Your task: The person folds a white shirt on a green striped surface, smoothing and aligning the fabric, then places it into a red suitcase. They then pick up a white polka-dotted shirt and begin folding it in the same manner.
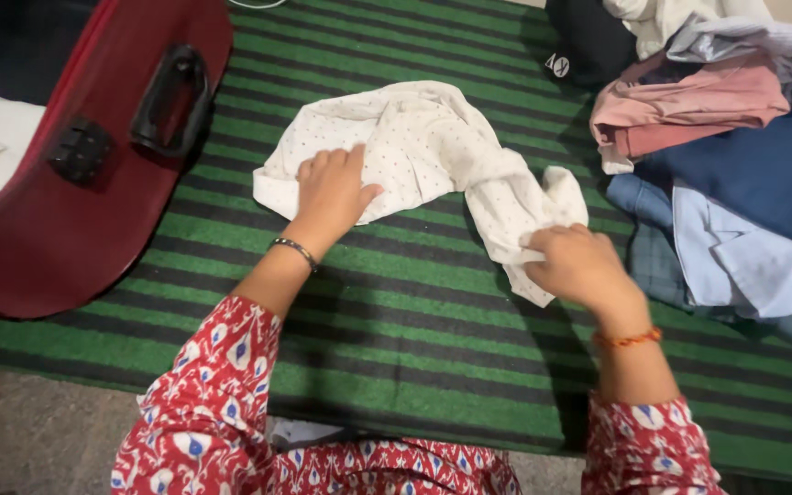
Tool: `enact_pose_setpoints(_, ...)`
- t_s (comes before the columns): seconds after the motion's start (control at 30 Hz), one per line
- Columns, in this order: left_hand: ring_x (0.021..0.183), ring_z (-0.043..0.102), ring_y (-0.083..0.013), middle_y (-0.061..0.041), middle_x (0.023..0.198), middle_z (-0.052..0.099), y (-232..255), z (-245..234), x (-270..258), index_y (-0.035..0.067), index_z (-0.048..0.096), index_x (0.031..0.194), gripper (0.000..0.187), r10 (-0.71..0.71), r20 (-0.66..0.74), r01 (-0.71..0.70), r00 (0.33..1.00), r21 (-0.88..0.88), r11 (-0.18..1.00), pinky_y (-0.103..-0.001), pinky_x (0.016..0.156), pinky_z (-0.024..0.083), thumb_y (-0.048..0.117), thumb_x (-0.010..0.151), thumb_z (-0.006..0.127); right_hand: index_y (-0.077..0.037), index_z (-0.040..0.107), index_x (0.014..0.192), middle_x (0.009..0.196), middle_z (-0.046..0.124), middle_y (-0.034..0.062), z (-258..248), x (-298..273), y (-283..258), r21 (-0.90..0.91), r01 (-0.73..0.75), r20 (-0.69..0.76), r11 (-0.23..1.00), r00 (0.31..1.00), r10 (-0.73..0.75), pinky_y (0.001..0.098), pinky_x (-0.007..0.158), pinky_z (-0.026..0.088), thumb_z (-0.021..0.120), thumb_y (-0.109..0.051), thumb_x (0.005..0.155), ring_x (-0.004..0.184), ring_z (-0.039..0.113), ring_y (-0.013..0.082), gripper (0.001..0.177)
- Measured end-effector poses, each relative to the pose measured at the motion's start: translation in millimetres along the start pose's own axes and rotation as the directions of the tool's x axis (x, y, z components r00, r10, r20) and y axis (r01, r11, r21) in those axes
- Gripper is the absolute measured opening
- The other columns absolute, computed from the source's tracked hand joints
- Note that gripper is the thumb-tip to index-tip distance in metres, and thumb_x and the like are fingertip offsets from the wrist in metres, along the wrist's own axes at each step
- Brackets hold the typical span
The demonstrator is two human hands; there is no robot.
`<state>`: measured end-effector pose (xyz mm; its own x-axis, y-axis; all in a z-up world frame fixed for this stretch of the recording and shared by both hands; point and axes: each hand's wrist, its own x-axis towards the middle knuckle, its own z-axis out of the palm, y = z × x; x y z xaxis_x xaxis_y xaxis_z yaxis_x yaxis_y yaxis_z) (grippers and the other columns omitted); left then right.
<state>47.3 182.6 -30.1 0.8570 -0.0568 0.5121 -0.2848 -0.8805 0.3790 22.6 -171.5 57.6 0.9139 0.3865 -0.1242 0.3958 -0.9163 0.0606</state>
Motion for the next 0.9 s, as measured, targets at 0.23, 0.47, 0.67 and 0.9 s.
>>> enact_pose_setpoints(0.23,0.107,0.056,-0.03,-0.008,0.105,0.064,25,-36,-38,0.01,0.072,0.097,0.015,0.537,-0.099,-0.545,0.838,-0.201,0.814,-0.046,0.096,0.041,0.008,0.083,0.069,-0.011,0.075,0.106,0.088,0.075,0.0146,-41,-15,12,0.134,-0.233,-0.192,0.963,0.947,0.256,0.0495,0.079,0.054,0.075,-0.047,0.094,0.088,0.07,0.0367,0.038)
enact_pose_setpoints(0.47,0.106,0.055,-0.025,-0.005,0.101,0.059,20,-94,-74,0.01,0.073,0.092,0.024,0.722,0.112,-0.684,0.683,-0.248,0.686,-0.044,0.096,0.04,0.011,0.069,0.067,-0.003,0.074,0.124,0.118,0.07,0.0159,-2,17,7,-0.104,0.182,-0.596,0.978,0.775,-0.208,0.0486,0.085,0.045,0.084,-0.026,0.058,0.114,0.057,0.0392,0.07)
enact_pose_setpoints(0.67,0.092,0.058,-0.0243,0.0,0.087,0.063,-9,-117,-82,0.02,0.073,0.07,0.007,0.425,0.435,-0.477,0.794,0.013,0.879,-0.045,0.085,0.041,0.013,0.068,0.07,-0.009,0.071,0.097,0.094,0.068,0.0107,4,-4,0,0.136,0.246,-0.53,0.96,0.837,-0.139,0.0477,0.088,0.047,0.079,-0.016,0.072,0.102,0.06,0.037,0.028)
enact_pose_setpoints(0.9,0.096,0.059,-0.0283,-0.004,0.094,0.068,-1,-97,-56,0.016,0.076,0.091,0.016,0.199,0.158,-0.186,0.967,-0.092,0.978,-0.045,0.086,0.041,0.03,0.086,0.072,-0.01,0.07,0.087,0.076,0.072,0.0076,-25,-46,-18,0.548,-0.035,0.34,0.836,0.922,-0.184,0.0425,0.076,0.057,0.079,-0.022,0.081,0.08,0.071,0.0315,0.016)
